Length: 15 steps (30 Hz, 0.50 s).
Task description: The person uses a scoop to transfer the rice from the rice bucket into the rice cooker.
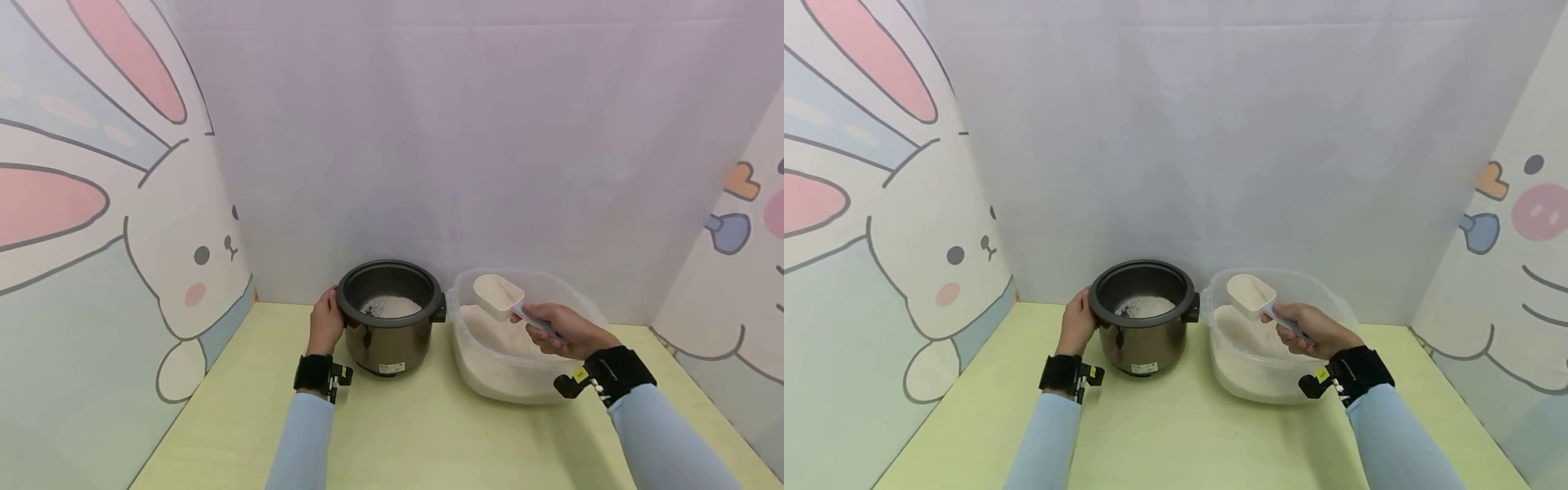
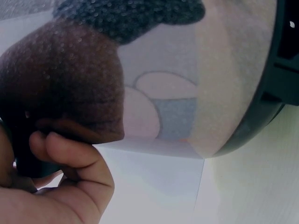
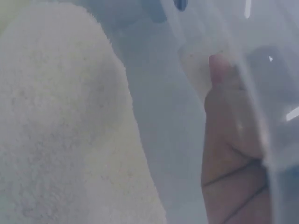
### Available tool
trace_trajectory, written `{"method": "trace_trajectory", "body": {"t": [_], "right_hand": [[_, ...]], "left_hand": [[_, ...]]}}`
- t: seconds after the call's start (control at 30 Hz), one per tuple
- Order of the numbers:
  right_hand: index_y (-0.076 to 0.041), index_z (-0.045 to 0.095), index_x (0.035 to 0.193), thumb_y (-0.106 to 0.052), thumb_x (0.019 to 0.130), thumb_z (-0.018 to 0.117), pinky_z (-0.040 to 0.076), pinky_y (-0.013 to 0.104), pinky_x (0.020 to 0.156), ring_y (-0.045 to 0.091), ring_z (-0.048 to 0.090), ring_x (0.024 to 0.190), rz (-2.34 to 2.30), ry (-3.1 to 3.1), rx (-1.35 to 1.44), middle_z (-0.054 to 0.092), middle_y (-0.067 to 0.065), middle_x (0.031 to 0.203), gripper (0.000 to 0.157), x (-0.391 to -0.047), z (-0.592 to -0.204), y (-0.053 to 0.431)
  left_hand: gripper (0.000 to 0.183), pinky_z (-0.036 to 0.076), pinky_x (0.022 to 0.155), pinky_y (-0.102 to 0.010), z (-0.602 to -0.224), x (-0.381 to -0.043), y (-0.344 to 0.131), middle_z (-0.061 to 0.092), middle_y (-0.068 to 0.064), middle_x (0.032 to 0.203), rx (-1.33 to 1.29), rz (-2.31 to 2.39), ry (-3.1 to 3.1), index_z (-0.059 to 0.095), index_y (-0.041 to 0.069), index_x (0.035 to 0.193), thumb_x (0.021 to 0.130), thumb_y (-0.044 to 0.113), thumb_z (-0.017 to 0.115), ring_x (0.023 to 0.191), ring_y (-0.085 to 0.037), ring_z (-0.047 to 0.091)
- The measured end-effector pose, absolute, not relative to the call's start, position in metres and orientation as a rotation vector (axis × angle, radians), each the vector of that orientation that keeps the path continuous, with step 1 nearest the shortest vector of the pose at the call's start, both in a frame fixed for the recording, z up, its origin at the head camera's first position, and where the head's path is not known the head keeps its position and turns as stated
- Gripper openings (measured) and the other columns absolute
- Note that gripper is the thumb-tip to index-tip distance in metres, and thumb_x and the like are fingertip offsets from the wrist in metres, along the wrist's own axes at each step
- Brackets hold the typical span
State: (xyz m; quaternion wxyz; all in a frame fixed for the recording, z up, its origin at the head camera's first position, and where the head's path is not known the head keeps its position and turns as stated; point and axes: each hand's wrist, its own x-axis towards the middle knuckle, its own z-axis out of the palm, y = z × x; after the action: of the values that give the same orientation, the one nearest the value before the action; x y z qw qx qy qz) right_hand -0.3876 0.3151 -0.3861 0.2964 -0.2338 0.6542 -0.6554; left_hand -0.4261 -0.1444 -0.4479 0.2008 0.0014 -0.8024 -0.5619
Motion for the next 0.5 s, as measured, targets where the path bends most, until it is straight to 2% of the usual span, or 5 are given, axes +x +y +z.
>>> {"method": "trace_trajectory", "body": {"t": [0.13,0.3,0.37,0.5], "right_hand": [[-0.002,0.052,0.123,-0.035,0.115,0.027,0.018,0.034,0.047,0.005,0.037,0.047,-1.766,1.779,-0.594,0.045,-0.007,0.068,0.042,-0.386,-0.38,0.31],[-0.004,0.055,0.121,-0.037,0.115,0.028,0.018,0.034,0.048,0.005,0.037,0.048,-1.82,1.743,-0.579,0.048,-0.007,0.069,0.043,-0.384,-0.371,0.301],[-0.005,0.055,0.12,-0.038,0.115,0.029,0.018,0.033,0.048,0.006,0.037,0.048,-1.838,1.734,-0.585,0.048,-0.006,0.068,0.042,-0.382,-0.367,0.296],[-0.002,0.05,0.121,-0.037,0.114,0.031,0.02,0.03,0.048,0.006,0.038,0.048,-1.894,1.717,-0.562,0.048,-0.006,0.069,0.041,-0.377,-0.357,0.284]], "left_hand": [[0.041,0.051,0.075,-0.042,-0.448,-0.427,-0.145,0.066,-0.024,0.116,0.009,-1.568,-2.238,0.059,0.0,0.139,0.114,0.022,0.035,0.083,-0.032,0.063],[0.042,0.05,0.087,-0.047,-0.448,-0.428,-0.147,0.065,-0.023,0.126,0.017,-1.584,-2.231,0.058,0.0,0.139,0.114,0.023,0.034,0.101,-0.035,0.063],[0.042,0.051,0.089,-0.048,-0.449,-0.428,-0.146,0.064,-0.023,0.128,0.019,-1.588,-2.237,0.058,0.0,0.14,0.114,0.023,0.034,0.103,-0.036,0.063],[0.042,0.052,0.085,-0.048,-0.45,-0.428,-0.144,0.064,-0.024,0.128,0.015,-1.573,-2.247,0.057,-0.002,0.141,0.114,0.022,0.035,0.095,-0.037,0.064]]}}
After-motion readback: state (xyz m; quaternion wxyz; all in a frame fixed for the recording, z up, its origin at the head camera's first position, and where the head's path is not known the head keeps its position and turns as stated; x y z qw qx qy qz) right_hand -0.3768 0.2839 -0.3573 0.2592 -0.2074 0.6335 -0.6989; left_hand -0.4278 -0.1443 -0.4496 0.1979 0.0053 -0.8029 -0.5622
